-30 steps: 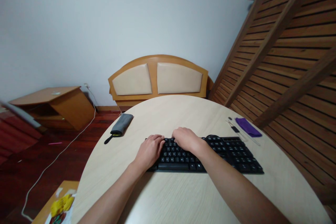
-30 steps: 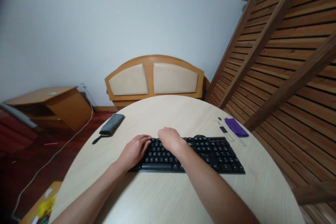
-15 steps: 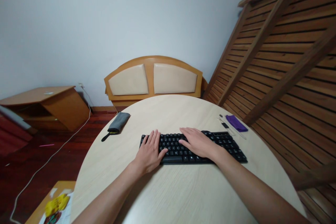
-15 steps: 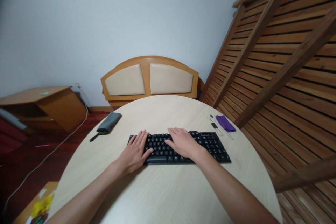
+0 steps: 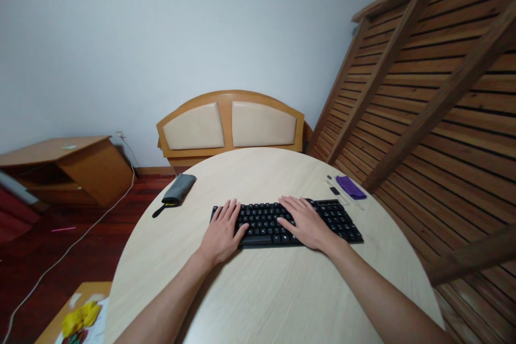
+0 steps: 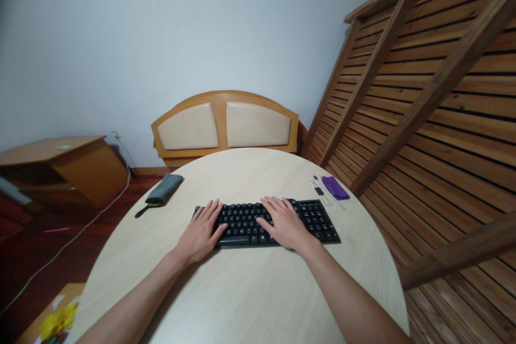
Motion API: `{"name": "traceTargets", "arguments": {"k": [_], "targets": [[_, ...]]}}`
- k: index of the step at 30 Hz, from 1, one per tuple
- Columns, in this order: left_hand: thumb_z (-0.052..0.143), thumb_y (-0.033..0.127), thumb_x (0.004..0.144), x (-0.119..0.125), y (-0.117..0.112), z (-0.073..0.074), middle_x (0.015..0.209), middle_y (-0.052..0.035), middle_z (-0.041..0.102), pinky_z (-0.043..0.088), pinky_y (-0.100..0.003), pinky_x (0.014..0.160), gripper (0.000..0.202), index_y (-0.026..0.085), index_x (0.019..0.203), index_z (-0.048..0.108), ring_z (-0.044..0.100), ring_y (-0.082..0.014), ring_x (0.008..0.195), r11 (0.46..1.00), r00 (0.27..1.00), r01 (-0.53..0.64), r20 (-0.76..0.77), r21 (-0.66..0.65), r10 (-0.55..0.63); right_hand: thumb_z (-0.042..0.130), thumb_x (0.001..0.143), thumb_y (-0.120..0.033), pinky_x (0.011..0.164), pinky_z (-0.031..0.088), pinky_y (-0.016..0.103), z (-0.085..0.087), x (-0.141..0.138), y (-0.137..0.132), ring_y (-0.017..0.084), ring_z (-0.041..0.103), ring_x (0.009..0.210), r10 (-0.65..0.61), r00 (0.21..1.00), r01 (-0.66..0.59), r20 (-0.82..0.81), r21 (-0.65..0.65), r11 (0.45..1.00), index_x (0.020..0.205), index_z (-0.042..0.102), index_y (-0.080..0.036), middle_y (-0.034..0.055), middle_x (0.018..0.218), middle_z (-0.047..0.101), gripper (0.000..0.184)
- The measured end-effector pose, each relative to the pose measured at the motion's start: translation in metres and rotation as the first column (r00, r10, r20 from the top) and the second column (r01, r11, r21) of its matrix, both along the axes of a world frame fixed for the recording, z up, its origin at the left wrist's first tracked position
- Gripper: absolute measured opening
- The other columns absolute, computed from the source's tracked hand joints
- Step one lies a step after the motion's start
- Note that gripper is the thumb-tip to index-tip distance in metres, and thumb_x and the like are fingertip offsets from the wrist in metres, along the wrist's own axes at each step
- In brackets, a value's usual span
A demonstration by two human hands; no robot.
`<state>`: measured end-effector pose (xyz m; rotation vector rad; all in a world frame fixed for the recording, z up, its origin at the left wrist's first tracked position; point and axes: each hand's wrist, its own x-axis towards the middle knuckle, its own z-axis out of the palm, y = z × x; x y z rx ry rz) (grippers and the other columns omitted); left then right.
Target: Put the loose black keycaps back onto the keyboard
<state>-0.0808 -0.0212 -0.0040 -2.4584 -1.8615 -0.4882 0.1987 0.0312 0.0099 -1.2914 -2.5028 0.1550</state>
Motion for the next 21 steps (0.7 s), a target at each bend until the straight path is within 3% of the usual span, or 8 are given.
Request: {"name": "traceTargets", "arguments": {"k": [5, 9, 11, 15, 17, 21], "targets": [[0.033, 0.056, 0.1, 0.0, -0.002, 0.001, 0.159, -0.0115, 0.029, 0.02, -0.048, 0.121, 0.067, 0.014, 0.151, 0.035, 0.022, -0.0275, 0.149, 1.0, 1.0, 0.017, 0.019, -0.027, -0.016, 0.039, 0.098, -0.053, 0.12, 0.02, 0.046, 0.0, -0.001, 0.0, 0.023, 0.038, 0.14, -0.014, 1.0, 0.014, -0.015, 0.018, 1.0, 0.145, 0.047, -0.018, 0.0105, 0.15, 0.046, 0.059], [0.036, 0.051, 0.1, -0.011, 0.009, 0.002, 0.156, -0.0127, 0.035, 0.026, -0.044, 0.12, 0.061, 0.012, 0.147, 0.04, 0.03, -0.0261, 0.146, 0.999, 0.994, -0.035, 0.1, 0.004, 0.034, 0.041, 0.098, -0.052, 0.12, 0.021, 0.046, -0.002, -0.001, 0.002, 0.023, 0.039, 0.139, -0.016, 0.999, 0.017, -0.028, 0.038, 0.999, 0.143, 0.048, -0.018, 0.0095, 0.149, 0.048, 0.057], [0.04, 0.048, 0.099, -0.028, 0.022, 0.003, 0.154, -0.0145, 0.039, 0.03, -0.042, 0.119, 0.059, 0.011, 0.145, 0.043, 0.037, -0.0263, 0.143, 0.989, 0.985, -0.134, 0.12, 0.065, 0.126, 0.041, 0.098, -0.051, 0.12, 0.021, 0.046, -0.003, -0.001, 0.002, 0.023, 0.04, 0.139, -0.014, 0.999, 0.016, -0.03, 0.043, 0.999, 0.143, 0.049, -0.018, 0.0097, 0.149, 0.048, 0.056], [0.046, 0.043, 0.096, -0.081, 0.056, 0.007, 0.15, -0.0202, 0.043, 0.037, -0.043, 0.113, 0.056, 0.008, 0.138, 0.049, 0.044, -0.0321, 0.137, 0.916, 0.928, -0.373, 0.049, 0.147, 0.37, 0.043, 0.097, -0.052, 0.119, 0.023, 0.047, -0.006, -0.001, 0.005, 0.024, 0.041, 0.139, -0.001, 0.999, 0.003, -0.044, 0.054, 0.999, 0.143, 0.049, -0.019, 0.01, 0.148, 0.049, 0.057], [0.047, 0.041, 0.095, -0.109, 0.07, 0.01, 0.147, -0.0231, 0.044, 0.037, -0.045, 0.112, 0.057, 0.006, 0.139, 0.048, 0.043, -0.0343, 0.136, 0.881, 0.891, -0.44, -0.042, 0.173, 0.453, 0.044, 0.097, -0.052, 0.118, 0.024, 0.048, -0.008, 0.0, 0.007, 0.025, 0.041, 0.138, 0.007, 0.999, -0.004, -0.054, 0.058, 0.998, 0.143, 0.05, -0.019, 0.01, 0.148, 0.049, 0.057], [0.049, 0.041, 0.093, -0.151, 0.087, 0.011, 0.15, -0.0198, 0.041, 0.038, -0.046, 0.11, 0.056, 0.011, 0.14, 0.047, 0.042, -0.0348, 0.136, 0.817, 0.805, -0.554, -0.149, 0.159, 0.575, 0.045, 0.096, -0.052, 0.117, 0.026, 0.05, -0.011, 0.001, 0.011, 0.026, 0.043, 0.137, 0.024, 0.997, -0.019, -0.078, 0.068, 0.998, 0.141, 0.051, -0.02, 0.0095, 0.146, 0.051, 0.055]]}}
